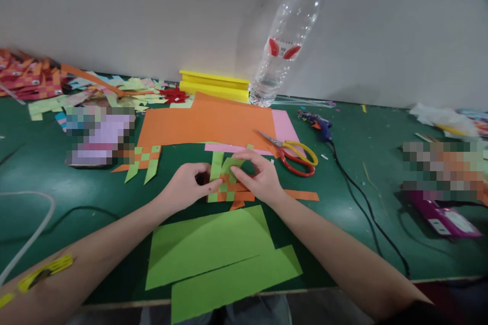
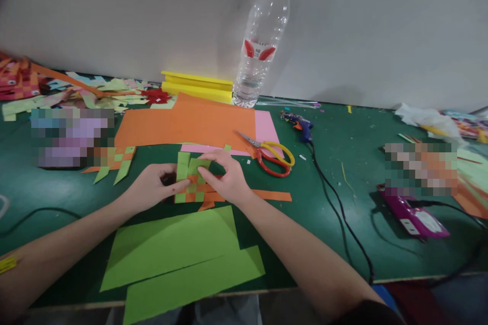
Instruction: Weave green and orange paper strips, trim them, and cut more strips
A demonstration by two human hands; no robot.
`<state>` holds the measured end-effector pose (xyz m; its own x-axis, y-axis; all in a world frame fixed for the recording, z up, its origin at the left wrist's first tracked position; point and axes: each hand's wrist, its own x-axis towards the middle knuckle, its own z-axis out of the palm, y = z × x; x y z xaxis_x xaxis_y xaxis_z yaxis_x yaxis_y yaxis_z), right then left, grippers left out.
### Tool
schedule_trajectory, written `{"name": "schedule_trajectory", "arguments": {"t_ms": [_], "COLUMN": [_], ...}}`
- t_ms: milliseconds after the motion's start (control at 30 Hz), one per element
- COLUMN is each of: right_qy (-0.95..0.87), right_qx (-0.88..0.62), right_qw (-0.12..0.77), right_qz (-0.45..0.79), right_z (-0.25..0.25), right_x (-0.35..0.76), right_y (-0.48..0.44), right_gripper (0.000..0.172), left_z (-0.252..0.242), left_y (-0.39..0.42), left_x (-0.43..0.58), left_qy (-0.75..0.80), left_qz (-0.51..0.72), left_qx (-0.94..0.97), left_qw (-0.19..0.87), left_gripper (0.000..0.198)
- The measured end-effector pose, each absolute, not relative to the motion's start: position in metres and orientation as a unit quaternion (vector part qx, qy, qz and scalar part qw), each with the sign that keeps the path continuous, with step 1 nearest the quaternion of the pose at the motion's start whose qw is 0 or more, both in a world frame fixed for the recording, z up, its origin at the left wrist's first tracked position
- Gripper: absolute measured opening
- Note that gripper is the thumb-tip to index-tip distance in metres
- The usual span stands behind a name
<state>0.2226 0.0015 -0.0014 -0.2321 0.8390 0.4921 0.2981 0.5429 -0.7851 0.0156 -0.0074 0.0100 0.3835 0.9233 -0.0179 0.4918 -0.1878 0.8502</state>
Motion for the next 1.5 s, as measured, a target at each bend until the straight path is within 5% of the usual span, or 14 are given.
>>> {"name": "schedule_trajectory", "arguments": {"t_ms": [367,833,1500], "right_qy": [-0.747,-0.815,-0.762], "right_qx": [-0.34,-0.302,-0.369], "right_qw": [0.508,0.475,0.494], "right_qz": [0.264,0.14,0.197], "right_z": [0.005,-0.001,0.013], "right_x": [0.216,0.218,0.223], "right_y": [0.001,-0.003,-0.008], "right_gripper": [0.009,0.024,0.031], "left_z": [0.007,0.006,0.004], "left_y": [-0.006,-0.008,-0.007], "left_x": [0.018,0.011,0.01], "left_qy": [0.504,0.504,0.507], "left_qz": [0.263,0.282,0.238], "left_qx": [0.698,0.719,0.752], "left_qw": [0.435,0.386,0.347], "left_gripper": [0.033,0.026,0.039]}}
